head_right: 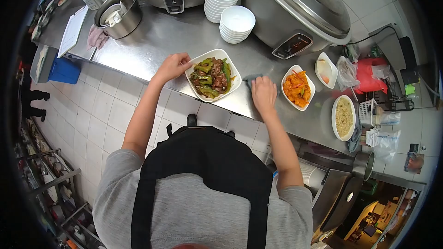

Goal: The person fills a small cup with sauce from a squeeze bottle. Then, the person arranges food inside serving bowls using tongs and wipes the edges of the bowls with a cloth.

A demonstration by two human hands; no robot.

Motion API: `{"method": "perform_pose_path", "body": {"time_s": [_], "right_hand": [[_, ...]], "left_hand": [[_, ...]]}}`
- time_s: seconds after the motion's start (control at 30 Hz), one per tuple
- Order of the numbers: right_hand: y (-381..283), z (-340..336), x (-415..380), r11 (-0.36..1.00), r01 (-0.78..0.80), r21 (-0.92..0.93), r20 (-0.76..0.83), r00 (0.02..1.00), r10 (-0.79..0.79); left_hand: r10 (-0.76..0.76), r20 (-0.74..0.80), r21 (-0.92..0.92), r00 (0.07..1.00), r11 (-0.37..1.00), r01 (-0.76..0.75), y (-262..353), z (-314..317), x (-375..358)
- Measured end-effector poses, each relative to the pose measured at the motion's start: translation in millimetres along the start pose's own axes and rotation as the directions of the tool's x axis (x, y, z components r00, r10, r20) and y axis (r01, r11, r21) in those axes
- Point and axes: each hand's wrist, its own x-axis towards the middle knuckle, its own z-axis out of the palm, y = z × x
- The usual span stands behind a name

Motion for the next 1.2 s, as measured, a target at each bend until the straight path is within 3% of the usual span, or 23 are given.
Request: {"method": "perform_pose_path", "body": {"time_s": [0.1, 0.17, 0.2, 0.27, 0.33, 0.4, 0.47, 0.6, 0.67, 0.77, 0.83, 0.9, 1.0, 1.2], "right_hand": [[18, 5, 28, 0.997, 0.074, 0.02, 0.008, 0.997, -0.074], [20, -2, 48, 0.973, 0.136, 0.185, -0.099, 0.988, -0.119], [18, -6, 61, 0.973, 0.144, 0.183, -0.099, 0.987, -0.127], [8, -17, 85, 0.773, 0.246, 0.584, -0.117, 0.968, -0.221], [-14, -26, 101, 0.758, 0.291, 0.584, -0.067, 0.948, -0.312], [-32, -27, 112, 0.739, 0.33, 0.587, -0.019, 0.918, -0.395], [-41, -25, 118, 0.79, 0.432, 0.436, 0.069, 0.859, -0.508], [-31, -23, 118, 0.82, 0.365, 0.441, 0.188, 0.856, -0.481], [-19, -29, 109, 0.72, 0.228, 0.656, 0.095, 0.921, -0.378], [-13, -36, 88, 0.749, 0.253, 0.612, 0.165, 0.885, -0.434], [-17, -38, 75, 0.821, 0.258, 0.509, 0.219, 0.884, -0.414], [-20, -40, 65, 0.864, 0.405, 0.299, 0.174, 0.867, -0.466], [-22, -39, 51, 0.903, 0.397, 0.166, 0.187, 0.886, -0.424], [-21, -40, 44, 0.932, 0.329, 0.155, 0.263, 0.895, -0.36]], "left_hand": [[0.047, -0.046, 0.04, 0.998, 0.998, -0.045, 2, -4, 12], [0.063, -0.104, 0.052, 0.993, 0.997, -0.058, 6, -2, 29], [0.103, -0.074, 0.017, 0.992, 0.995, -0.102, 6, 4, 42], [0.141, -0.05, -0.023, 0.989, 0.99, -0.142, 8, 17, 64], [0.265, 0.064, 0.025, 0.962, 0.963, -0.267, 13, 29, 82], [0.262, 0.114, 0.027, 0.958, 0.963, -0.267, 17, 35, 91], [0.257, 0.17, 0.029, 0.951, 0.964, -0.265, 20, 37, 96], [0.193, 0.239, 0.055, 0.952, 0.976, -0.211, 22, 36, 92], [0.192, 0.231, 0.04, 0.954, 0.978, -0.207, 19, 39, 93], [0.219, 0.237, 0.093, 0.947, 0.965, -0.246, 15, 43, 96], [0.25, 0.231, 0.097, 0.94, 0.956, -0.278, 14, 42, 96], [0.254, 0.22, 0.1, 0.942, 0.955, -0.281, 14, 43, 94], [0.244, 0.185, 0.126, 0.952, 0.955, -0.269, 15, 43, 88], [0.172, 0.115, 0.107, 0.978, 0.977, -0.184, 20, 42, 74]]}}
